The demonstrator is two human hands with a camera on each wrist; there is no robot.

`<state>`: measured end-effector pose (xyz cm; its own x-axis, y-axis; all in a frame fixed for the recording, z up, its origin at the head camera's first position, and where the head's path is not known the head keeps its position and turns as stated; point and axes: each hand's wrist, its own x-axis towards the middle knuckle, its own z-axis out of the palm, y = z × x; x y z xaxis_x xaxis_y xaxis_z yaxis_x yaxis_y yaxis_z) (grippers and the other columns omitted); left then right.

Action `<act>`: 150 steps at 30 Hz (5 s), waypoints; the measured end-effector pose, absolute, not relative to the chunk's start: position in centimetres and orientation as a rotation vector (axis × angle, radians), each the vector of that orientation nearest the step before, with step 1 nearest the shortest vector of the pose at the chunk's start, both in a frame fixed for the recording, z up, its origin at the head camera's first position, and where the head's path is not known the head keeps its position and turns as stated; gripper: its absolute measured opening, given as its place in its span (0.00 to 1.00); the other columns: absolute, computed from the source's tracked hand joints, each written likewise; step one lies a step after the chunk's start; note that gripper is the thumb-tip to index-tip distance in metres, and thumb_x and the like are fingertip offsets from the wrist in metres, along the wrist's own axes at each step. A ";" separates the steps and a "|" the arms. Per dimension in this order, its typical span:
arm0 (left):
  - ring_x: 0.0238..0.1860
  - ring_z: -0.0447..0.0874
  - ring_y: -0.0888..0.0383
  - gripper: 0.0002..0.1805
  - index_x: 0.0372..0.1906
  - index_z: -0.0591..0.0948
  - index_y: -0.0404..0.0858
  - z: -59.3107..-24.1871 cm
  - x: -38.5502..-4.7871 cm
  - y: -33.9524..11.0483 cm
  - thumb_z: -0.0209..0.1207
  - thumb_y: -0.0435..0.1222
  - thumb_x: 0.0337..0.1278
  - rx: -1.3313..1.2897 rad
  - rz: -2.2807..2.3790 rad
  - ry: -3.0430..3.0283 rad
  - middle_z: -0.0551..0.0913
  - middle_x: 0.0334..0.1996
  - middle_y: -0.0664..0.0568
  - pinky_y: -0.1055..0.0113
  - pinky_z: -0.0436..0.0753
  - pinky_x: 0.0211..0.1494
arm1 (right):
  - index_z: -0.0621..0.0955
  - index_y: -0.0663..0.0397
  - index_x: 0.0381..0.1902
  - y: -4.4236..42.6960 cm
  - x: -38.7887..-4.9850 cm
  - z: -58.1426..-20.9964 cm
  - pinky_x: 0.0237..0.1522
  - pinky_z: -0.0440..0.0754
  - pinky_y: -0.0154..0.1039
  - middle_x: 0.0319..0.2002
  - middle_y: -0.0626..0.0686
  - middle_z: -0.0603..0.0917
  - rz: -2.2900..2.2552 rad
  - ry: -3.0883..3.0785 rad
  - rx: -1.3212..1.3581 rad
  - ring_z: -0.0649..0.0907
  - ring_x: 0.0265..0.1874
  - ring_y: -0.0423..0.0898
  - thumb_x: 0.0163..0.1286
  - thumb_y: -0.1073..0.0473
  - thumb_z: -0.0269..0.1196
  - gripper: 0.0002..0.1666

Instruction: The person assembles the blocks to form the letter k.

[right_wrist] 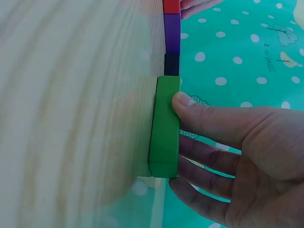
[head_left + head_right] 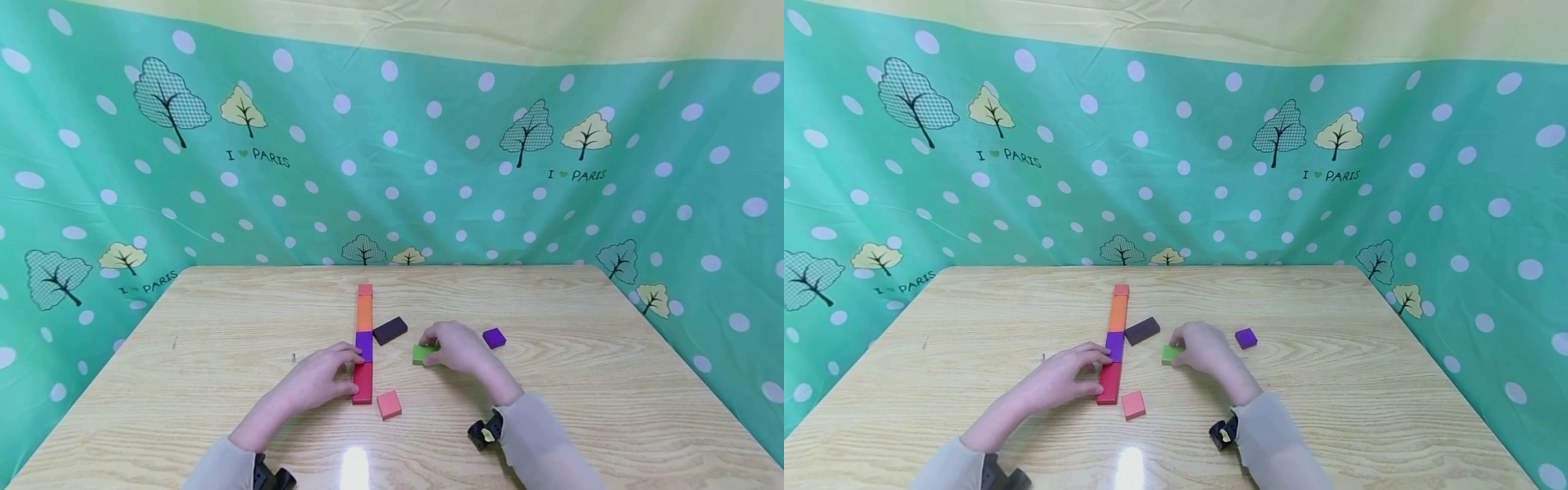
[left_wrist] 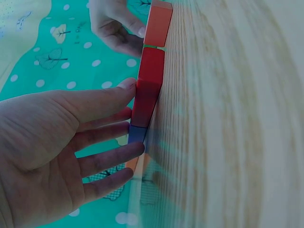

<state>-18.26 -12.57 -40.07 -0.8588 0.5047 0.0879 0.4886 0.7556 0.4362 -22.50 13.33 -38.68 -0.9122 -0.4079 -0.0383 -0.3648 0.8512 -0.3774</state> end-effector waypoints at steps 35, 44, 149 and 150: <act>0.44 0.77 0.57 0.22 0.48 0.79 0.39 -40.1 -18.1 -12.7 0.66 0.42 0.44 0.811 0.707 2.920 0.77 0.52 0.52 0.59 0.77 0.50 | 0.82 0.51 0.39 9.6 -22.9 -38.6 0.36 0.76 0.38 0.31 0.46 0.82 -0.543 2.901 -0.672 0.78 0.32 0.42 0.49 0.53 0.70 0.18; 0.45 0.77 0.57 0.22 0.48 0.79 0.40 -40.2 -18.3 -12.6 0.66 0.43 0.44 0.804 0.706 2.917 0.77 0.51 0.52 0.59 0.77 0.50 | 0.82 0.50 0.38 8.6 -23.0 -38.8 0.33 0.74 0.35 0.29 0.45 0.81 -0.528 2.904 -0.653 0.77 0.30 0.40 0.50 0.52 0.70 0.17; 0.44 0.77 0.57 0.22 0.48 0.79 0.40 -40.2 -18.3 -12.6 0.66 0.42 0.45 0.801 0.738 2.900 0.77 0.52 0.52 0.59 0.78 0.50 | 0.78 0.61 0.47 23.0 -24.9 -37.8 0.51 0.73 0.54 0.47 0.62 0.79 -0.665 2.932 -0.436 0.75 0.50 0.61 0.56 0.66 0.64 0.19; 0.44 0.77 0.57 0.22 0.49 0.79 0.40 -40.2 -18.3 -12.6 0.66 0.42 0.45 0.797 0.739 2.898 0.77 0.52 0.53 0.59 0.77 0.50 | 0.78 0.61 0.47 23.1 -24.9 -37.8 0.51 0.73 0.55 0.47 0.62 0.79 -0.664 2.926 -0.429 0.75 0.49 0.61 0.55 0.65 0.65 0.19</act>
<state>-18.27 -12.63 -40.20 -0.8664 0.4930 0.0789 0.4707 0.7536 0.4588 -24.94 23.15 -37.80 -0.9540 -0.2965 -0.0452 -0.2480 0.8645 -0.4372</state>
